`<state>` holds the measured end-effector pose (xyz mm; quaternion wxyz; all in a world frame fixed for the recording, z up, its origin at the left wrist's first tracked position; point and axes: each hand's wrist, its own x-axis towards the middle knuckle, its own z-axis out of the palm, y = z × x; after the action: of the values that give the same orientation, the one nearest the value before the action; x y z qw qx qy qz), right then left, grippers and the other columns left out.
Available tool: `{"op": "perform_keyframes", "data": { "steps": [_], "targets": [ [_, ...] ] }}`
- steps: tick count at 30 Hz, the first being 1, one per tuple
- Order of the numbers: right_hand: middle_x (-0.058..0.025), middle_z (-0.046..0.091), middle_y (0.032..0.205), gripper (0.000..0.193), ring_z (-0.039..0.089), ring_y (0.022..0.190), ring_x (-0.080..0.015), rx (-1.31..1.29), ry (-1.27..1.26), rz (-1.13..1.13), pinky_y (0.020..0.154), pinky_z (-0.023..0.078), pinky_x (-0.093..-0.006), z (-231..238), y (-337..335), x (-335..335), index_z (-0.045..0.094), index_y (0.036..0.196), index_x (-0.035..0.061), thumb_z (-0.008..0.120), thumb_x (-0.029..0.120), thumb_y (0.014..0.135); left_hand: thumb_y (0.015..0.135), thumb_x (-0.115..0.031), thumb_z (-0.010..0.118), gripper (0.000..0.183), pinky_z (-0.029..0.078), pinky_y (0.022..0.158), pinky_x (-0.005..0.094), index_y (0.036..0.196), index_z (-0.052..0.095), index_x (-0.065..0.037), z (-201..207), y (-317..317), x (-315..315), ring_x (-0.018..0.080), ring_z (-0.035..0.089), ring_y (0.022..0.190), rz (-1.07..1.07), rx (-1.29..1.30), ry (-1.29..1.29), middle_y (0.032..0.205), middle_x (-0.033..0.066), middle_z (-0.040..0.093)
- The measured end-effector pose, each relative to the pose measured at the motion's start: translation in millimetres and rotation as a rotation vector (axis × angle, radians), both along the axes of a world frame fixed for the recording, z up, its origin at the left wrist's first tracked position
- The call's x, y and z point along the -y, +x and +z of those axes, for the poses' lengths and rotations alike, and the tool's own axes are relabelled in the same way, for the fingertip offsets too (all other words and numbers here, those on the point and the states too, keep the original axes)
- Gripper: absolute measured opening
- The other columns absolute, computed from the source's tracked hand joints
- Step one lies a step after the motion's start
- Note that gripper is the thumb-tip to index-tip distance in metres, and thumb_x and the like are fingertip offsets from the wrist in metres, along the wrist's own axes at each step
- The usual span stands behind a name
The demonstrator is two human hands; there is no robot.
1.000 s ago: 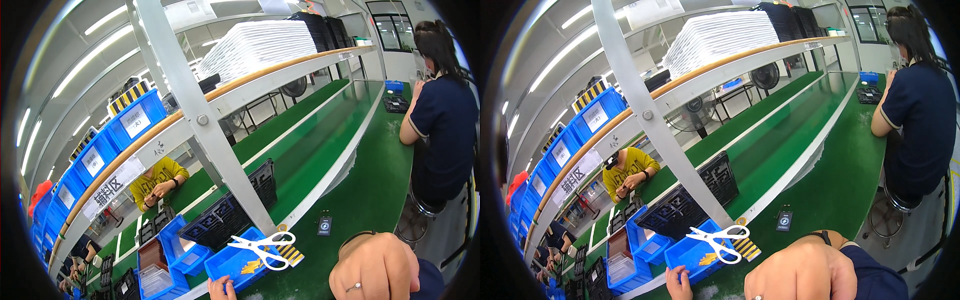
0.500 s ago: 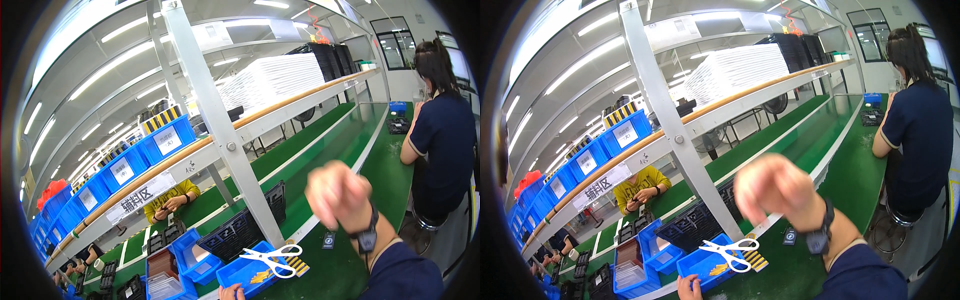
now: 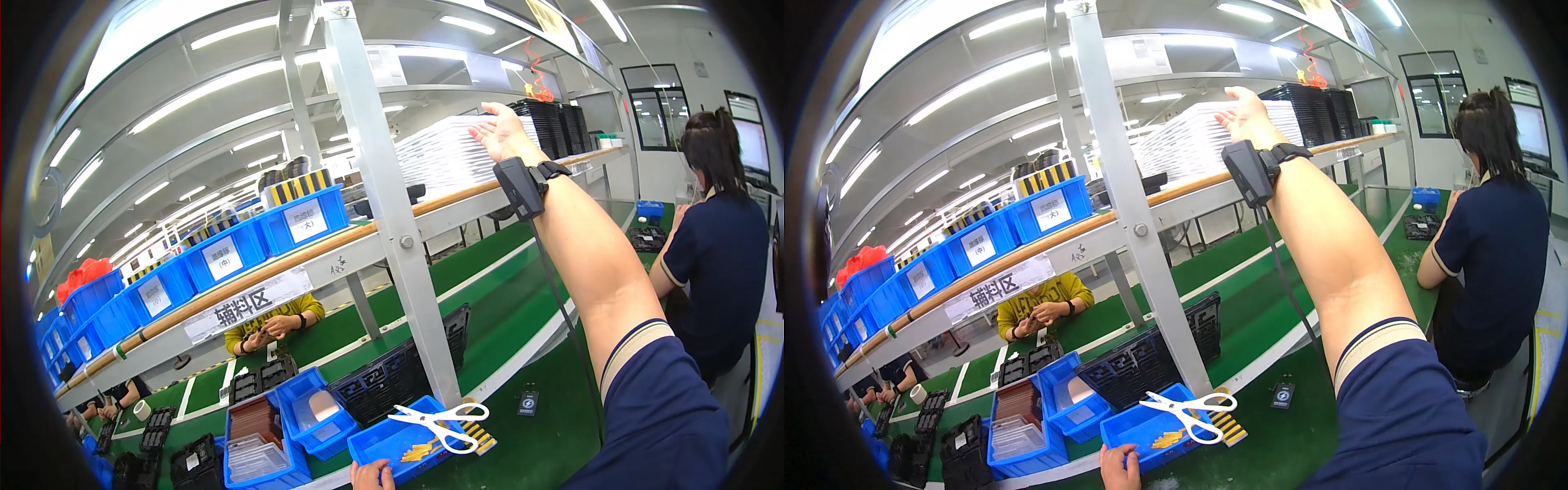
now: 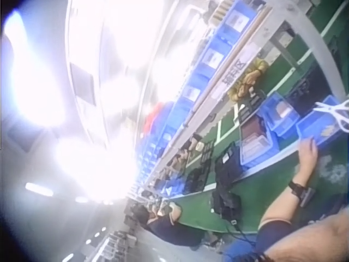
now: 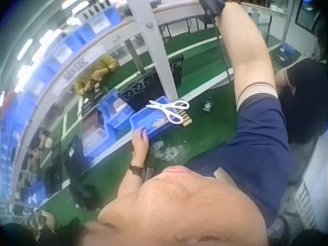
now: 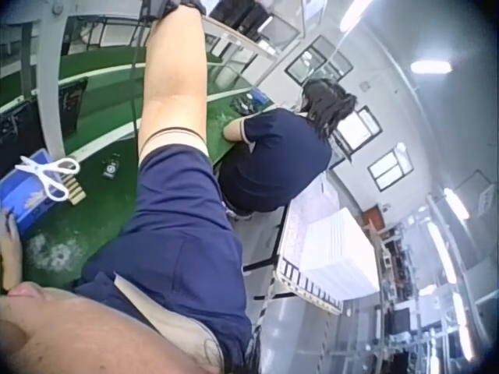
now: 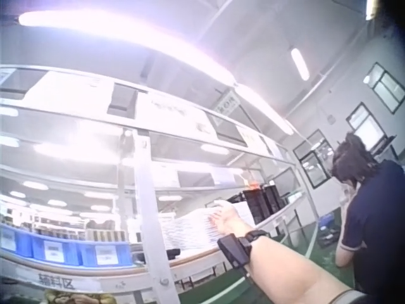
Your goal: Trimming labels or tape from electronic components using scissors on an assembly line.
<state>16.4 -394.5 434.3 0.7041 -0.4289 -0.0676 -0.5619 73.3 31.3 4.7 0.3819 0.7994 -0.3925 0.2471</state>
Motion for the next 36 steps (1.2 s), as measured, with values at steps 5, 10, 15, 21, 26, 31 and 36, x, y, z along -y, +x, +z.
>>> {"op": "perform_keyframes", "data": {
  "steps": [5, 10, 15, 21, 26, 31, 36],
  "targets": [
    [-0.028, 0.036, 0.114, 0.062, 0.048, 0.095, -0.0318, -0.002, 0.097, 0.068, 0.083, 0.045, -0.0372, 12.7, 4.8, 2.7, 0.025, 0.117, -0.0155, 0.057, 0.019, 0.078, 0.081, -0.009, 0.052, 0.016, 0.042, 0.075, 0.0396, 0.093, 0.059, -0.001, -8.6, 2.4, -0.5, 0.0336, 0.053, 0.082, 0.006, 0.029, 0.014, 0.086, 0.0175, 0.056],
    [-0.0266, 0.038, 0.111, 0.062, 0.048, 0.097, -0.0332, 0.056, 0.144, 0.1, 0.083, 0.046, -0.0374, 19.0, 7.7, 12.8, 0.022, 0.118, -0.0142, 0.056, 0.019, 0.079, 0.081, -0.009, 0.051, 0.016, 0.041, 0.076, 0.04, 0.093, 0.059, -0.001, -9.7, 1.8, -0.6, 0.0335, 0.052, 0.083, -0.005, 0.072, -0.008, 0.086, 0.0174, 0.056],
    [-0.0262, 0.041, 0.109, 0.054, 0.05, 0.095, -0.034, 0.001, 0.185, 0.015, 0.081, 0.048, -0.038, 28.3, 5.8, -7.0, 0.026, 0.118, -0.01, 0.054, 0.016, 0.081, 0.081, -0.009, 0.051, 0.016, 0.04, 0.077, 0.0406, 0.093, 0.059, -0.001, -10.9, 1.3, -0.9, 0.0338, 0.052, 0.084, 0.015, 0.068, -0.01, 0.086, 0.0174, 0.056],
    [-0.0251, 0.052, 0.101, 0.038, 0.062, 0.067, -0.0264, -0.162, -0.036, -0.197, 0.051, 0.052, -0.0317, 43.6, 27.6, 44.4, 0.041, 0.112, -0.0063, 0.053, 0.012, 0.081, 0.081, -0.009, 0.051, 0.016, 0.04, 0.077, 0.0411, 0.092, 0.059, -0.001, -4.4, 1.9, 0.5, 0.034, 0.052, 0.083, -0.016, 0.063, -0.019, 0.085, 0.0175, 0.056],
    [-0.0173, 0.056, 0.096, 0.032, 0.061, 0.071, -0.0202, -0.325, -0.153, -0.297, 0.058, 0.051, -0.0261, 70.3, 41.8, 74.7, 0.046, 0.109, -0.003, 0.053, 0.017, 0.084, 0.081, -0.008, 0.052, 0.013, 0.039, 0.077, 0.0407, 0.091, 0.058, -0.001, 6.5, -2.7, 1.0, 0.0337, 0.052, 0.082, -0.037, 0.027, -0.011, 0.083, 0.0169, 0.056],
    [-0.0103, 0.059, 0.085, 0.027, 0.058, 0.057, -0.0131, -0.382, -0.097, -0.262, 0.04, 0.044, -0.0214, 58.7, 48.3, 41.1, 0.047, 0.108, 0.0063, 0.053, 0.022, 0.087, 0.08, -0.007, 0.052, 0.013, 0.039, 0.079, 0.0414, 0.091, 0.058, -0.002, 4.0, -2.3, -4.1, 0.0337, 0.051, 0.082, -0.029, -0.01, 0.012, 0.084, 0.0166, 0.056],
    [-0.0083, 0.062, 0.082, 0.02, 0.057, 0.057, -0.0097, -0.389, -0.067, -0.324, 0.045, 0.042, -0.0196, 57.2, 42.4, 24.6, 0.052, 0.1, 0.0027, 0.048, 0.017, 0.086, 0.081, -0.006, 0.052, 0.012, 0.038, 0.082, 0.0418, 0.09, 0.057, -0.002, 3.0, -2.4, -2.7, 0.0339, 0.051, 0.083, -0.04, 0.073, 0.02, 0.085, 0.0159, 0.056]
  ]
}}
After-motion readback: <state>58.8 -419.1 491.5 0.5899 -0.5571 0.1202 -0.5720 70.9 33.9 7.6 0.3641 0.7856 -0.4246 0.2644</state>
